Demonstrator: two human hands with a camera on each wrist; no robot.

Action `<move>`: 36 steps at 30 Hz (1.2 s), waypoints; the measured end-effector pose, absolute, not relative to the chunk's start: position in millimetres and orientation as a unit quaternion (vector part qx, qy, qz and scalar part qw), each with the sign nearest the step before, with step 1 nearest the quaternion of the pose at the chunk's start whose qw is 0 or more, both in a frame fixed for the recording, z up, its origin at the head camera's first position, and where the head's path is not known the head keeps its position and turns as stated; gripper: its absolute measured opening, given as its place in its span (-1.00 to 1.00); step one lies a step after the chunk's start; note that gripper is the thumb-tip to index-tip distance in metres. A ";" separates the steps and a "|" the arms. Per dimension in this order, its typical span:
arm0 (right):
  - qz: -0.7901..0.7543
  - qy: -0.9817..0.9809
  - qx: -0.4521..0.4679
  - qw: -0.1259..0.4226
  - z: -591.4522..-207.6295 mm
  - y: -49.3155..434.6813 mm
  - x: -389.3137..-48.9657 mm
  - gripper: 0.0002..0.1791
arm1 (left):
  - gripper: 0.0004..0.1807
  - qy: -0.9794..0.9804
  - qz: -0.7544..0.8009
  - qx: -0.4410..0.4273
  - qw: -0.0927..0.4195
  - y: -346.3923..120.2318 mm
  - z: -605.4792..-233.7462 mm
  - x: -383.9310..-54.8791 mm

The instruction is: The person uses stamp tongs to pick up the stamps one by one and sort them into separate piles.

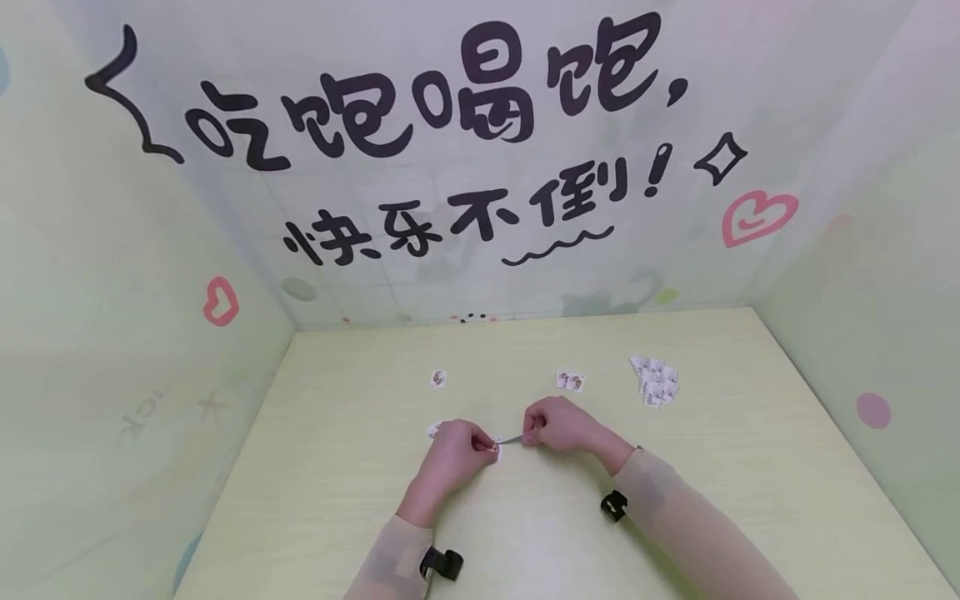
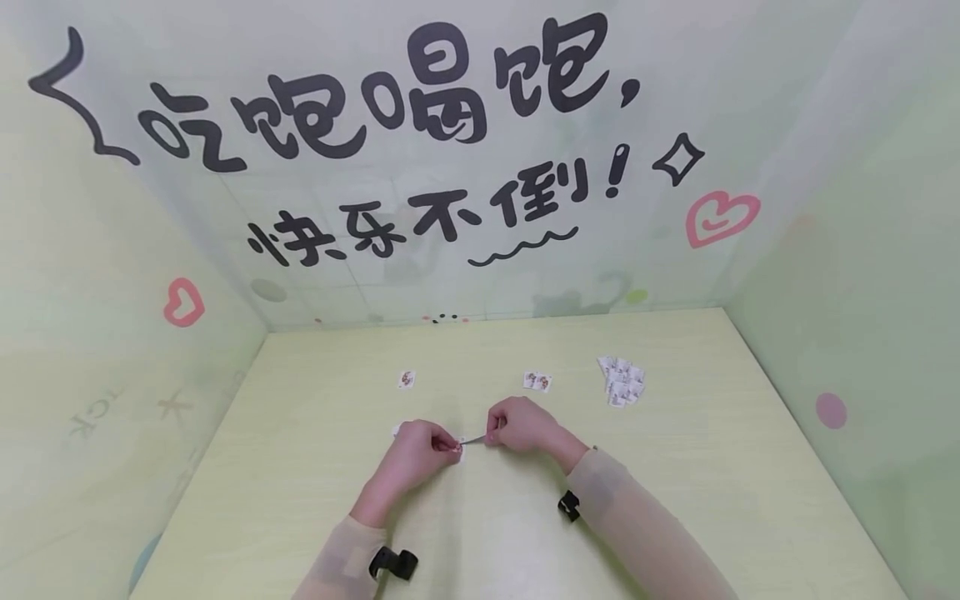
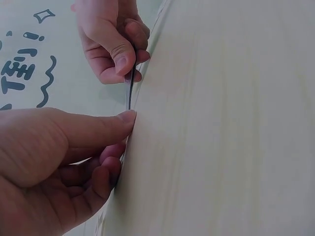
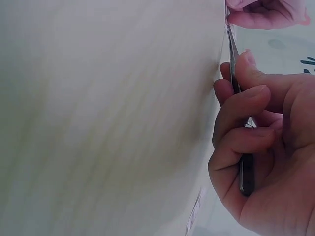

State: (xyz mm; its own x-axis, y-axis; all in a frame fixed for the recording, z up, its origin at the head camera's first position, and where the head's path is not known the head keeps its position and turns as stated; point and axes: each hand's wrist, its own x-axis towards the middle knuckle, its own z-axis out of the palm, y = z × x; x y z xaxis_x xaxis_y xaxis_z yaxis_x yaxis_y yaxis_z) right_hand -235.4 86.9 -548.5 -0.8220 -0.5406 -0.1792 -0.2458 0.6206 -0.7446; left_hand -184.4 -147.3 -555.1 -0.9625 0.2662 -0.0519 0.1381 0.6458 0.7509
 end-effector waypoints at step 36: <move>-0.375 0.891 -0.158 0.202 -547.5 80.1 -204.6 -0.79 | -0.87 0.911 0.402 0.070 0.058 -145.0 -558.7 -183.5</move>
